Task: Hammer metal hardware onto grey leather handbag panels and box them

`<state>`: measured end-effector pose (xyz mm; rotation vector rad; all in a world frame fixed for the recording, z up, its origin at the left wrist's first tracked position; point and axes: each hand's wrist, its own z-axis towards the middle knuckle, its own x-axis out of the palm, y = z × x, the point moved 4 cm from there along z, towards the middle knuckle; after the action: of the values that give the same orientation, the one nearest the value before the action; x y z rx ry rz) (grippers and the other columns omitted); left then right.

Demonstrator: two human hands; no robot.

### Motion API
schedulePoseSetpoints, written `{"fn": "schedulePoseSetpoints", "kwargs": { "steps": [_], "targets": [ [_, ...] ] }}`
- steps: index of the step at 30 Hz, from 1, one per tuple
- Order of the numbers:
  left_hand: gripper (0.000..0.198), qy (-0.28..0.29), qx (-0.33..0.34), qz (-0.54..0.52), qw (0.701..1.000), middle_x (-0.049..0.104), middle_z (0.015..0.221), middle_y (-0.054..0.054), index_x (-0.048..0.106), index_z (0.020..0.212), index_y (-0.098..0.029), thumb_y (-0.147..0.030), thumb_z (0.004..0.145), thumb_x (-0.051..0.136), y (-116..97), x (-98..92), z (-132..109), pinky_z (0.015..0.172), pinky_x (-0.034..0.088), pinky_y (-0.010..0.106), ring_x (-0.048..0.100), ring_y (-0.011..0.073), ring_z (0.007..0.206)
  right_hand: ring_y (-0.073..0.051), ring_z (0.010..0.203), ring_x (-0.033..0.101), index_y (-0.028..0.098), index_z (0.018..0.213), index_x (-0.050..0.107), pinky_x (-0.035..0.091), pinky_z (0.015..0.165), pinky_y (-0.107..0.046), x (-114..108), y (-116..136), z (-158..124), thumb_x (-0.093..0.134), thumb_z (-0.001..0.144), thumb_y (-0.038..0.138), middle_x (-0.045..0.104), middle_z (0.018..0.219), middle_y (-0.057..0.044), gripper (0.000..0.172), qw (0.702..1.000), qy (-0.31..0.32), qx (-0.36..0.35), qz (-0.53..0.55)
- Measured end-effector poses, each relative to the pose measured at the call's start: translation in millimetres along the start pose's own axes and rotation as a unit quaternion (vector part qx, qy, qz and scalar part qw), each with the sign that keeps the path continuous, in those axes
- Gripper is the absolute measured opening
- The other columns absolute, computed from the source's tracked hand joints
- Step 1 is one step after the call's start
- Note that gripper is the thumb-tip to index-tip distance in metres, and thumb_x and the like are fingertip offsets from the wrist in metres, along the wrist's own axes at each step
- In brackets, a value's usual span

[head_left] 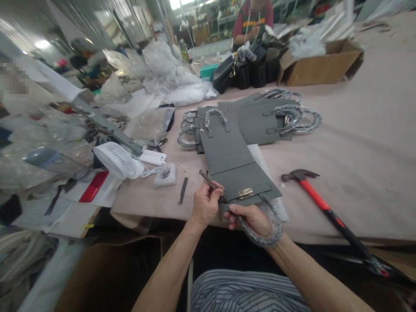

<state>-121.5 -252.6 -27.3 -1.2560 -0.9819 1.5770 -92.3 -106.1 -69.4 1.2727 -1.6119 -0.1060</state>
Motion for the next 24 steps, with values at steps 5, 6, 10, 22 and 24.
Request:
{"fn": "schedulePoseSetpoints", "kwargs": {
  "steps": [5,6,10,22,24],
  "targets": [
    [0.007,0.012,-0.027,-0.001,1.000,0.074,0.085,0.004,0.066,0.090,-0.019,-0.021,0.087,0.060,18,4.6,-6,0.071,0.054,0.026,0.070,0.0165,0.077,-0.013,0.061,0.064,0.013,0.079,0.076,0.056,0.054,-0.022,0,-18,-11,0.082,0.074,0.030,0.074,0.077,-0.008,0.019,0.993,-0.086,0.024,0.077],
    [0.007,0.015,-0.034,-0.004,0.999,0.074,0.085,0.004,0.066,0.090,-0.018,-0.021,0.087,0.060,20,4.8,-6,0.072,0.054,0.025,0.070,0.0164,0.077,-0.013,0.061,0.064,0.013,0.078,0.076,0.056,0.054,-0.022,0,-21,-12,0.084,0.072,0.032,0.075,0.078,-0.009,0.021,0.992,-0.098,0.019,0.082],
    [0.007,0.015,-0.053,-0.021,0.998,0.075,0.084,0.004,0.066,0.089,-0.018,-0.022,0.088,0.060,23,2.7,-5,0.073,0.055,0.025,0.071,0.0161,0.078,-0.013,0.058,0.062,0.009,0.070,0.076,0.054,0.052,-0.022,-1,-27,-14,0.088,0.066,0.037,0.074,0.075,-0.012,0.031,0.993,-0.114,-0.022,0.038],
    [0.016,0.013,-0.075,-0.120,0.990,0.076,0.085,0.006,0.065,0.091,-0.017,-0.032,0.090,0.065,16,-7.7,8,0.075,0.059,0.028,0.075,0.0191,0.081,-0.017,0.066,0.062,0.012,0.065,0.076,0.051,0.066,-0.030,-3,-9,-8,0.082,0.074,0.048,0.073,0.080,-0.014,0.037,0.994,-0.018,-0.050,-0.091],
    [0.016,0.016,-0.076,-0.127,0.989,0.076,0.085,0.006,0.065,0.091,-0.017,-0.032,0.090,0.066,18,-7.7,9,0.074,0.059,0.027,0.075,0.0190,0.081,-0.019,0.070,0.063,0.013,0.061,0.075,0.051,0.068,-0.031,-4,-7,-8,0.081,0.073,0.051,0.072,0.077,-0.014,0.040,0.993,-0.015,-0.042,-0.107]
  ]
}}
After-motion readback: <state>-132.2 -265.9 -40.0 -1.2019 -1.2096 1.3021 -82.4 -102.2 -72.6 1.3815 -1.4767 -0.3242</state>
